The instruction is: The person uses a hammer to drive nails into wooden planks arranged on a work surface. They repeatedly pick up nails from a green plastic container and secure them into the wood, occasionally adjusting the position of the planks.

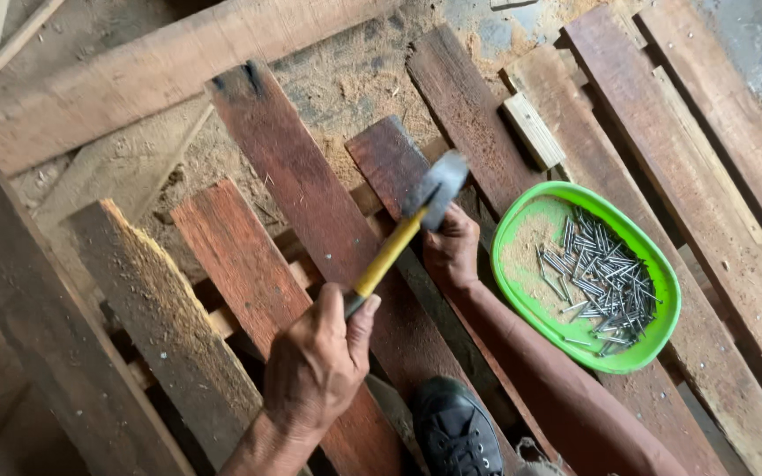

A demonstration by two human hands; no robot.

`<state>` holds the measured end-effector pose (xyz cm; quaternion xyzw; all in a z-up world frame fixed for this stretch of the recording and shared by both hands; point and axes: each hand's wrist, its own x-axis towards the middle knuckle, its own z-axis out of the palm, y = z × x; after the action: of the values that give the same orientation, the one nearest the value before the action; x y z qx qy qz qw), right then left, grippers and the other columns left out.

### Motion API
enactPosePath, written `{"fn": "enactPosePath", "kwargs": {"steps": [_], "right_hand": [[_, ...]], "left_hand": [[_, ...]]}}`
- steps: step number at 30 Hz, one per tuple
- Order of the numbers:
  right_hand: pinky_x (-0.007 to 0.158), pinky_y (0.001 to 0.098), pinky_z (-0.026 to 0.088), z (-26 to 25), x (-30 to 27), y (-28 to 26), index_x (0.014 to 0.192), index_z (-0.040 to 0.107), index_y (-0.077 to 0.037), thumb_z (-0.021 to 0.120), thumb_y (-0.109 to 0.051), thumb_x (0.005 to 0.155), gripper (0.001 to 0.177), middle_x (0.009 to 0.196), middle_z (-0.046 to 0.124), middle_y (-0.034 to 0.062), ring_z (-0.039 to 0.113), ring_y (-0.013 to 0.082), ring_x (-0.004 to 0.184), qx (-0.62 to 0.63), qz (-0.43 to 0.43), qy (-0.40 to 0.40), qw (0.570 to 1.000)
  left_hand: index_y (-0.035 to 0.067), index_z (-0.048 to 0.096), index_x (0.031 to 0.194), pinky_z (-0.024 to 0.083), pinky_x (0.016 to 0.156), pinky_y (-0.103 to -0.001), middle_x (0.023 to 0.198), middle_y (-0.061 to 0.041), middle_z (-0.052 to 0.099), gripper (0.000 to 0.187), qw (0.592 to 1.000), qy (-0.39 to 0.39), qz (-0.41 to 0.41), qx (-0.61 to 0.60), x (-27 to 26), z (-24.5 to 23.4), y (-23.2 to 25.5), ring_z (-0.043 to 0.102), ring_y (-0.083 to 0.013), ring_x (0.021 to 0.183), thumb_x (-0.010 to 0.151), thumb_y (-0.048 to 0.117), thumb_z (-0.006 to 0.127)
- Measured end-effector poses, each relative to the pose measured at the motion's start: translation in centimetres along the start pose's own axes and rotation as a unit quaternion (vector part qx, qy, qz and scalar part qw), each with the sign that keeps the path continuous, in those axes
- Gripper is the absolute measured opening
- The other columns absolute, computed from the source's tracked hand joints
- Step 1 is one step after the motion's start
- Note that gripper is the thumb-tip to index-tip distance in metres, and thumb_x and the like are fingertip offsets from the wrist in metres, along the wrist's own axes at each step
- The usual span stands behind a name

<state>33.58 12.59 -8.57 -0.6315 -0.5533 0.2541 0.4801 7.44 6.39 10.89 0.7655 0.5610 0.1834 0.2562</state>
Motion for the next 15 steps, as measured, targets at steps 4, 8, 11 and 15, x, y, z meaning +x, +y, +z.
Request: {"fn": "enactPosePath", "kwargs": {"steps": [4,8,11,15], "right_hand": [[0.065,0.0335,0.047,0.2,0.3,-0.3,0.087,0.068,-0.013,0.058,-0.003,0.078,0.016,0.092,0.071,0.0013,0.064,0.0133,0.077,0.005,-0.049,0.02,0.999],[0.087,0.0319,0.053,-1.4,-0.3,-9.9,0.099,0.079,-0.016,0.077,-0.035,0.103,0.02,0.1,0.081,-0.0011,0.07,0.0138,0.093,-0.077,0.222,0.007,0.972],[0.052,0.0332,0.033,-2.9,-4.8,-12.9,0.082,0.057,-0.014,0.069,-0.038,0.11,0.038,0.067,0.05,-0.0001,0.041,0.0116,0.058,0.13,0.471,0.022,0.872],[0.047,0.0309,0.023,-3.5,-7.8,-12.3,0.096,0.058,-0.006,0.055,-0.008,0.104,0.009,0.071,0.043,0.0041,0.034,0.0145,0.054,0.321,0.575,-0.016,0.753]], "left_hand": [[0.007,0.058,0.11,0.04,0.02,-0.025,0.057,0.006,0.046,0.04,0.997,0.032,0.069,-0.008,1.0,2.1,-2.2,0.039,-0.0077,0.034,0.117,0.044,0.045],[0.011,0.057,0.112,0.043,0.024,-0.028,0.06,0.007,0.056,0.033,0.992,-0.109,-0.047,0.047,1.7,2.3,-4.0,0.043,-0.0094,0.035,0.121,0.041,0.047],[0.014,0.054,0.1,0.037,0.026,-0.032,0.053,0.004,0.044,0.041,0.999,0.009,0.004,0.042,1.3,-0.4,-0.8,0.04,-0.0106,0.035,0.115,0.051,0.046],[0.01,0.056,0.103,0.048,0.048,-0.04,0.07,-0.003,0.052,0.024,0.975,0.127,0.145,-0.109,1.5,-1.6,0.7,0.057,-0.0201,0.051,0.109,0.032,0.061]]}}
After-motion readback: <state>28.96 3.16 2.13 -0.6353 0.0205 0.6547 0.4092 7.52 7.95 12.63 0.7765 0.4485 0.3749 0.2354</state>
